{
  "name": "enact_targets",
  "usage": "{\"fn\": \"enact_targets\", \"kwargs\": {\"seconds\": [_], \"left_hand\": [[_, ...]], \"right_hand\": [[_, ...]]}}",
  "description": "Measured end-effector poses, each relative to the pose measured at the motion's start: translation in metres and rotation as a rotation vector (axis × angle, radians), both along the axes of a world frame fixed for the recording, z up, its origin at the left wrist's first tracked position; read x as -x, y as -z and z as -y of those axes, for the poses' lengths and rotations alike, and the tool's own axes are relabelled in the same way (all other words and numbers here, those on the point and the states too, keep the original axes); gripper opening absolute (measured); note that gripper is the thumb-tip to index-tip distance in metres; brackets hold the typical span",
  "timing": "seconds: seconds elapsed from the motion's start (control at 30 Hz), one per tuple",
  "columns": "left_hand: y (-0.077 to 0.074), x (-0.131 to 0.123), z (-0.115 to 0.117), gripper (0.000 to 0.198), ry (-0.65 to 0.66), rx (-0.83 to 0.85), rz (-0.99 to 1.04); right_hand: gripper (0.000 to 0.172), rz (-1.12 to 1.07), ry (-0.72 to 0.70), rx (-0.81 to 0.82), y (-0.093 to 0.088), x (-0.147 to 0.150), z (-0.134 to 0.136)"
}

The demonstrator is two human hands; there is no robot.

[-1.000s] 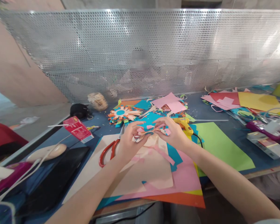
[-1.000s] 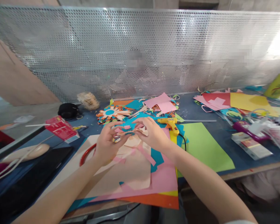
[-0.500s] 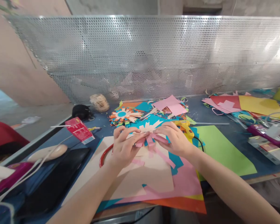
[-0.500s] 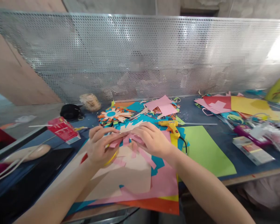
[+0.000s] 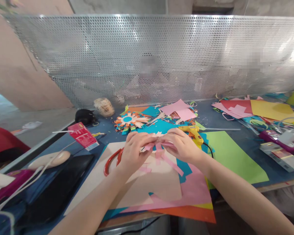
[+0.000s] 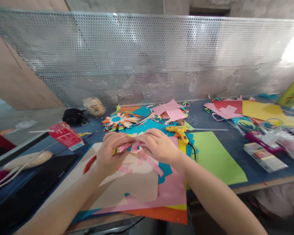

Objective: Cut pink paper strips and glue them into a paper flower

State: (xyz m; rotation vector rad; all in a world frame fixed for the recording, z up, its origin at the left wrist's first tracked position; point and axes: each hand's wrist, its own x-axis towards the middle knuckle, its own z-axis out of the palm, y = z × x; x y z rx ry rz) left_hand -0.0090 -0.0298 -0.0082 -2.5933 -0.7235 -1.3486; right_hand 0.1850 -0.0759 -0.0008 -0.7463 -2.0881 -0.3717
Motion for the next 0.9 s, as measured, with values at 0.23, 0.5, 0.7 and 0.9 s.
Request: {"fn": "enact_targets", "kwargs": {"seconds": [0.23, 0.5, 0.7, 0.9], "left_hand": [[0.004, -0.011, 0.002, 0.029, -0.006, 0.458, 0.366], [0.003, -0.016, -0.005, 0.054, 0.124, 0.861, 0.502], [0.002, -0.015, -0.004, 0.055, 0.147, 0.915, 0.471], [-0.001, -0.016, -0.001, 0.054, 0.13, 0.925, 0.454]], "right_hand": [[0.024, -0.302, 0.107, 0.221, 0.005, 0.002, -0.004], [0.024, -0.56, 0.147, 0.356, 0.008, 0.0, -0.012], [0.023, -0.622, 0.095, 0.397, 0.008, -0.001, -0.015], [0.021, -0.665, 0.094, 0.416, 0.01, -0.001, -0.017]]}}
